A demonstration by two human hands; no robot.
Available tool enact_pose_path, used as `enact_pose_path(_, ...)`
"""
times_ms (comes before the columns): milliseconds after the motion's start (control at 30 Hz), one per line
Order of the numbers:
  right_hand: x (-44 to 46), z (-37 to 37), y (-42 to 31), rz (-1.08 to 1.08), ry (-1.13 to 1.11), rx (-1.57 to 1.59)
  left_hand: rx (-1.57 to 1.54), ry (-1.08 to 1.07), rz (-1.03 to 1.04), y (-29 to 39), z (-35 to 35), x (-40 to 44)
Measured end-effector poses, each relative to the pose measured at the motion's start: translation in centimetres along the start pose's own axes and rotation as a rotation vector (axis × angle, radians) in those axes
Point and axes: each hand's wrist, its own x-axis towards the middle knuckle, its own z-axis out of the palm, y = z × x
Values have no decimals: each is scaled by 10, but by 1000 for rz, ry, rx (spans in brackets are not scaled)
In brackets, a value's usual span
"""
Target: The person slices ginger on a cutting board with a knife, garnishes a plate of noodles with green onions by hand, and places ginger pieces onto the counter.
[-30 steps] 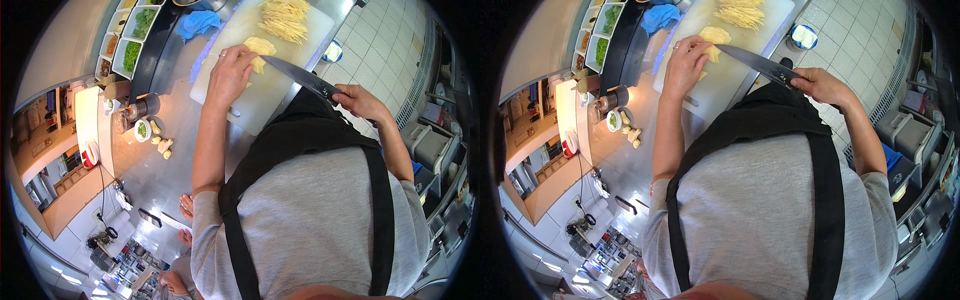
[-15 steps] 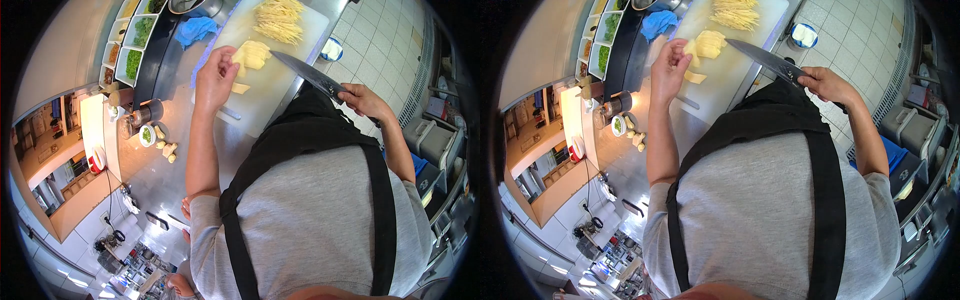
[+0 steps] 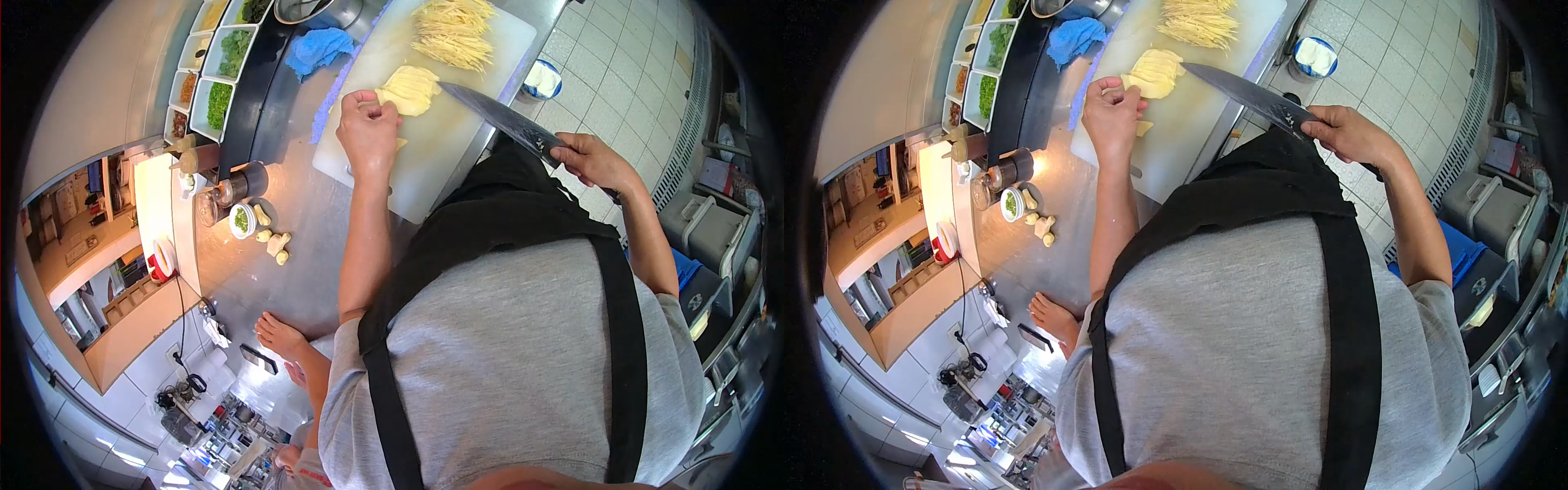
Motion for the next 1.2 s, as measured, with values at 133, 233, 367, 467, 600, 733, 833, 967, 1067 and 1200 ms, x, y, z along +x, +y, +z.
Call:
enact_pose_path(133,-1,1,0,-2,-7,19,182,55,108,-4,2,-1)
enact_pose_path(233,1,-1,2,0,-7,-3,282,57,121,4,0,-4)
enact_pose_path(367,-2,-1,-2,-11,13,-32,274,79,145,-1,-5,-3)
enact_pose_path(467,-3,-1,-1,-123,19,-120,180,117,246,-12,-12,-3)
enact_pose_path(600,-7,10,-13,-158,25,-167,223,74,358,-17,-10,-10)
enact_pose_path(733,-3,21,-26,-169,33,-267,299,141,473,-26,2,-9)
enact_pose_path(833,0,25,-36,-130,41,-354,308,115,435,-31,4,-6)
enact_pose_path(967,0,31,-36,-203,120,-467,304,155,426,-35,3,-3)
enact_pose_path(1067,2,31,-32,-236,141,-463,182,133,346,-30,-3,8)
enact_pose_path(1200,-3,31,-36,-183,143,-421,176,34,305,-18,0,7)
